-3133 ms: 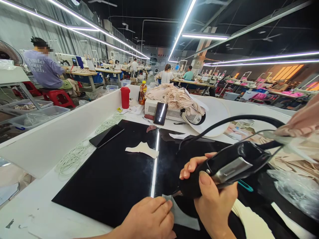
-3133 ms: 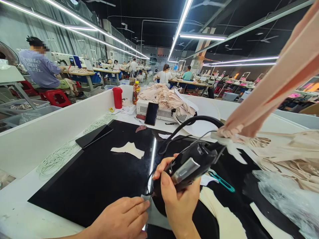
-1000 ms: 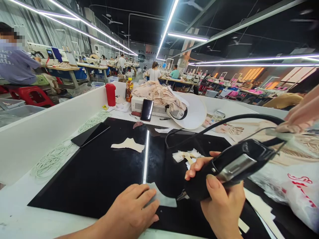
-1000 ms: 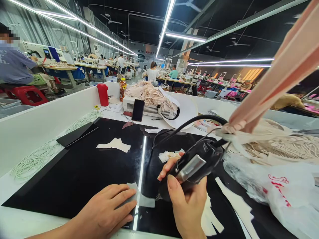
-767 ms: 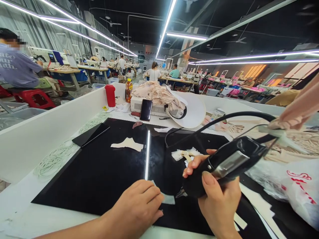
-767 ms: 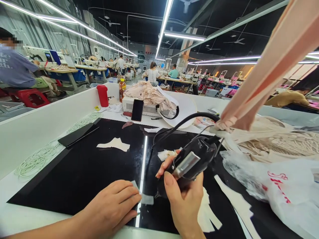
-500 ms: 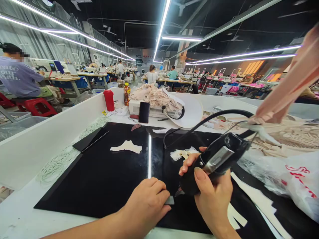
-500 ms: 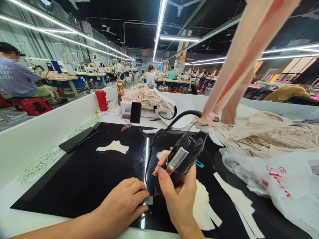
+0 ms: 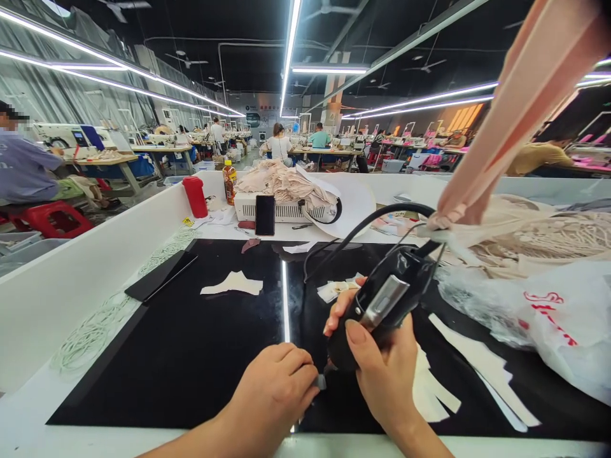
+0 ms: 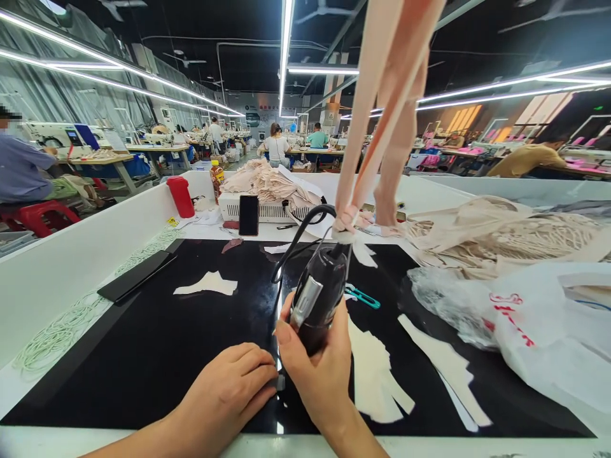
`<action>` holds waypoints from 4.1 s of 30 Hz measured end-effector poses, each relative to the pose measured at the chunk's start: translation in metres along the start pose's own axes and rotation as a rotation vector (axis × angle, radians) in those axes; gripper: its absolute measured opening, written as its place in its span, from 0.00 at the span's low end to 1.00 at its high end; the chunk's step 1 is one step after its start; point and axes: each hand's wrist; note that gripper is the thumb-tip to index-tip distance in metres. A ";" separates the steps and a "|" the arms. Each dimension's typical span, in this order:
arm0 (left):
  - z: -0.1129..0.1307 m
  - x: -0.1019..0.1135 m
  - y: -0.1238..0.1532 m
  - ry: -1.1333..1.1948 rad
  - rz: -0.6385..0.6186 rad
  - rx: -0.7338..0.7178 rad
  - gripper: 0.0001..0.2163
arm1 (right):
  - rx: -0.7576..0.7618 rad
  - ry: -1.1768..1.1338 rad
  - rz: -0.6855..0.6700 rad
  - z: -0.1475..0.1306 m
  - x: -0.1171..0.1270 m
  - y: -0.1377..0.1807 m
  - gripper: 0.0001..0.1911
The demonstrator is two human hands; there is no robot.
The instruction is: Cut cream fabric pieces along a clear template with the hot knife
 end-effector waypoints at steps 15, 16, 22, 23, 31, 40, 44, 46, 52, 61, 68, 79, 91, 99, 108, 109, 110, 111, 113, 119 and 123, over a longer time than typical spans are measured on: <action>0.001 0.004 -0.003 -0.070 0.015 -0.082 0.12 | 0.018 0.075 0.034 -0.003 -0.003 0.000 0.16; 0.002 0.004 -0.004 -0.066 0.016 -0.084 0.12 | 0.017 0.076 0.035 -0.003 -0.003 0.000 0.16; 0.004 0.007 -0.001 -0.035 0.016 -0.084 0.10 | 0.022 0.072 0.027 -0.003 -0.005 0.002 0.14; 0.003 0.007 0.000 -0.030 0.009 -0.079 0.10 | 0.015 0.079 0.027 -0.003 -0.005 0.002 0.14; -0.004 0.002 0.006 -0.057 -0.002 -0.104 0.08 | -0.031 -0.014 0.026 -0.007 -0.005 0.004 0.15; -0.001 0.003 0.004 -0.070 0.001 -0.132 0.06 | 0.009 0.006 0.002 -0.005 0.000 0.011 0.16; -0.002 0.004 0.004 -0.072 -0.006 -0.155 0.06 | -0.002 0.005 0.002 -0.003 -0.001 0.012 0.17; -0.004 0.003 0.005 -0.074 -0.020 -0.156 0.06 | 0.003 0.000 0.005 -0.004 -0.002 0.012 0.17; -0.002 0.003 0.006 -0.062 -0.049 -0.119 0.04 | 0.002 0.051 -0.005 -0.005 -0.002 0.013 0.15; -0.003 0.055 0.050 -0.197 -0.088 0.077 0.18 | -0.027 -0.065 0.020 -0.008 0.003 0.005 0.14; 0.007 0.063 0.094 -0.123 -0.004 0.375 0.18 | -0.094 -0.166 -0.066 -0.013 -0.024 0.013 0.16; 0.009 0.053 0.094 0.089 0.158 0.417 0.12 | -0.096 -0.309 -0.193 -0.018 -0.082 0.033 0.18; 0.012 0.060 0.103 -0.111 0.126 0.201 0.08 | -0.094 -0.256 -0.167 -0.018 -0.076 0.028 0.17; 0.014 0.058 0.111 -0.254 0.150 0.120 0.08 | -0.075 -0.271 -0.207 -0.015 -0.083 0.033 0.17; 0.015 0.061 0.111 -0.261 0.147 0.106 0.08 | -0.065 -0.329 -0.240 -0.015 -0.090 0.039 0.17; 0.014 0.061 0.111 -0.259 0.149 0.107 0.08 | -0.064 -0.328 -0.240 -0.016 -0.090 0.040 0.17; 0.014 0.060 0.112 -0.256 0.147 0.109 0.08 | -0.064 -0.323 -0.240 -0.016 -0.091 0.041 0.17; 0.013 0.059 0.112 -0.253 0.144 0.111 0.08 | -0.071 -0.316 -0.235 -0.017 -0.092 0.041 0.17; 0.013 0.059 0.113 -0.248 0.144 0.113 0.08 | -0.098 -0.307 -0.216 -0.017 -0.093 0.042 0.16; 0.018 0.065 0.112 -0.143 0.174 0.154 0.07 | -0.087 -0.329 -0.244 -0.018 -0.093 0.040 0.17; 0.020 0.067 0.110 -0.062 0.205 0.201 0.06 | -0.109 -0.368 -0.246 -0.023 -0.088 0.040 0.17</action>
Point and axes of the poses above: each hand's wrist, its own y-axis away from the middle knuckle, its own x-axis out of the back of the hand, z = x × y, and after that the axes turned 14 degrees about y, right-handed
